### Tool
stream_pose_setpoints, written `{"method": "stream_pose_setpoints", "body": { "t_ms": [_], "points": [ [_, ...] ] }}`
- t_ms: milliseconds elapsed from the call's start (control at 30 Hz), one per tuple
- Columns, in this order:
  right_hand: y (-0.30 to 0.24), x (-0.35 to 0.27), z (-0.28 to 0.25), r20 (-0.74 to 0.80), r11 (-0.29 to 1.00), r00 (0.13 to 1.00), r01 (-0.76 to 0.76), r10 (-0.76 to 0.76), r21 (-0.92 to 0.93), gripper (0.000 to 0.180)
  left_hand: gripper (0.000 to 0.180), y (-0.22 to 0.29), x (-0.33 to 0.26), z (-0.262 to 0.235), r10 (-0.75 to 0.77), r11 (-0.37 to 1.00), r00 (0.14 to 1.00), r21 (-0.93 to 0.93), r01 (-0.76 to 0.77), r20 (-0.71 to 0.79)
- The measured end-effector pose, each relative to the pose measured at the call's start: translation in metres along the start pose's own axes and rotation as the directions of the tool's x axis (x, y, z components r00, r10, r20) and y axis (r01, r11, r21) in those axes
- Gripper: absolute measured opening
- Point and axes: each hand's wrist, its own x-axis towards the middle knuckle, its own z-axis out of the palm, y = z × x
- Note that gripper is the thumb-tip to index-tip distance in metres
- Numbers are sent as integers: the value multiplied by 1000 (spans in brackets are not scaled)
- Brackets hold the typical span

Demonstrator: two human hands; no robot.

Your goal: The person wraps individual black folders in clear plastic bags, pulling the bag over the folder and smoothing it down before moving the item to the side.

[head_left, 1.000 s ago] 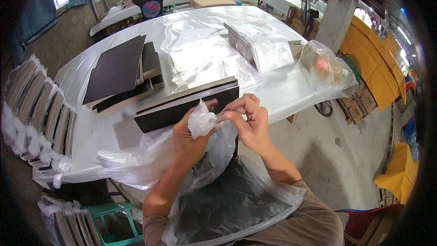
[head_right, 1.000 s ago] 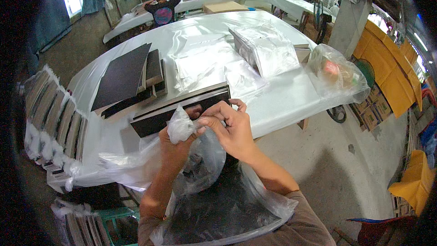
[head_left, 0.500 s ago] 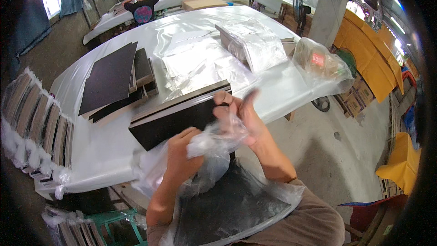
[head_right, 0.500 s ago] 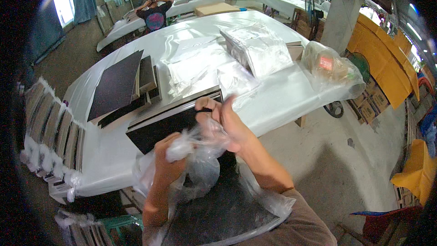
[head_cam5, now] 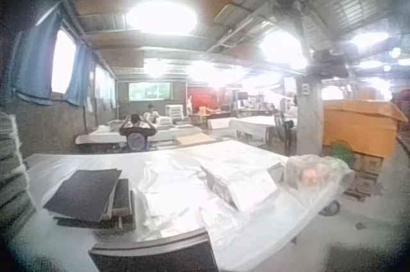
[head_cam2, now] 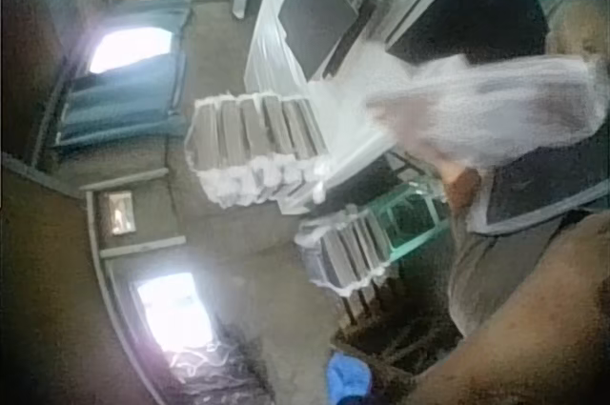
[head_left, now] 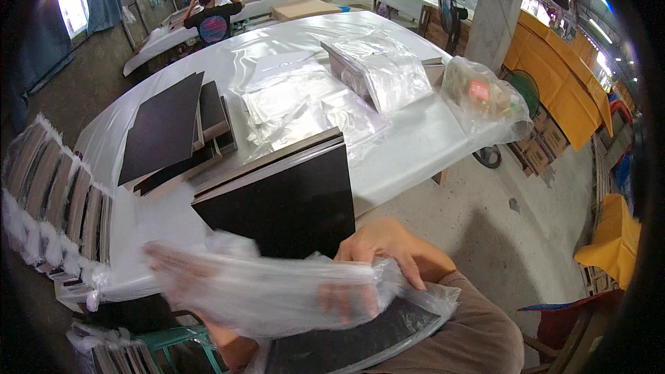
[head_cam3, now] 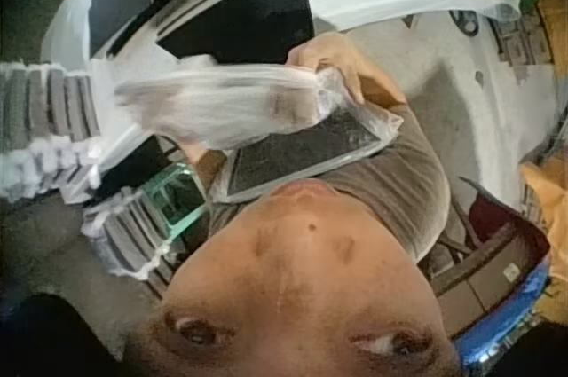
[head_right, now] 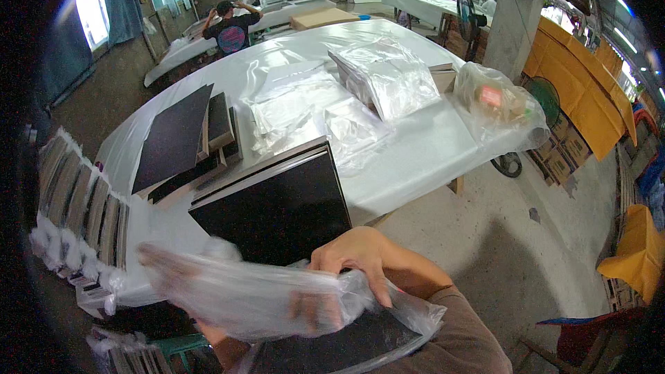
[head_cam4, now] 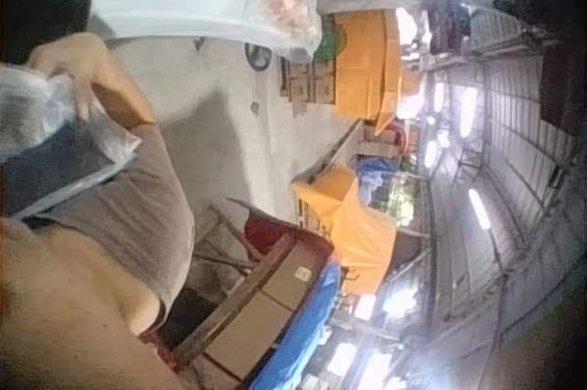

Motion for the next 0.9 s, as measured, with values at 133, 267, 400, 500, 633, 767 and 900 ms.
{"method": "stream_pose_setpoints", "body": {
  "t_ms": [133,267,400,500,633,767,900],
  "points": [
    [9,-9,-8,165,989,981,114,-98,-95,39,50,5,21,-10,-194,886,979,-440,146,-68],
    [7,-8,0,108,994,994,31,-19,-106,43,55,14,10,-26,-354,602,934,-754,262,42],
    [2,-4,9,52,993,998,-20,26,-114,47,60,7,17,-32,-328,740,944,-634,226,-46],
    [0,-7,11,11,990,998,-57,59,-128,50,64,11,29,-28,-160,961,970,-252,111,-185],
    [-5,-16,8,-36,976,989,-146,142,-163,55,63,22,2,-28,-421,118,856,-917,381,301],
    [-29,-33,11,-114,887,925,-380,363,-262,61,61,17,-4,-6,-358,-416,696,-774,478,622],
    [-4,-44,12,-513,832,757,-538,405,-137,70,60,-6,-12,4,-390,-118,815,-901,417,428]
  ]
}}
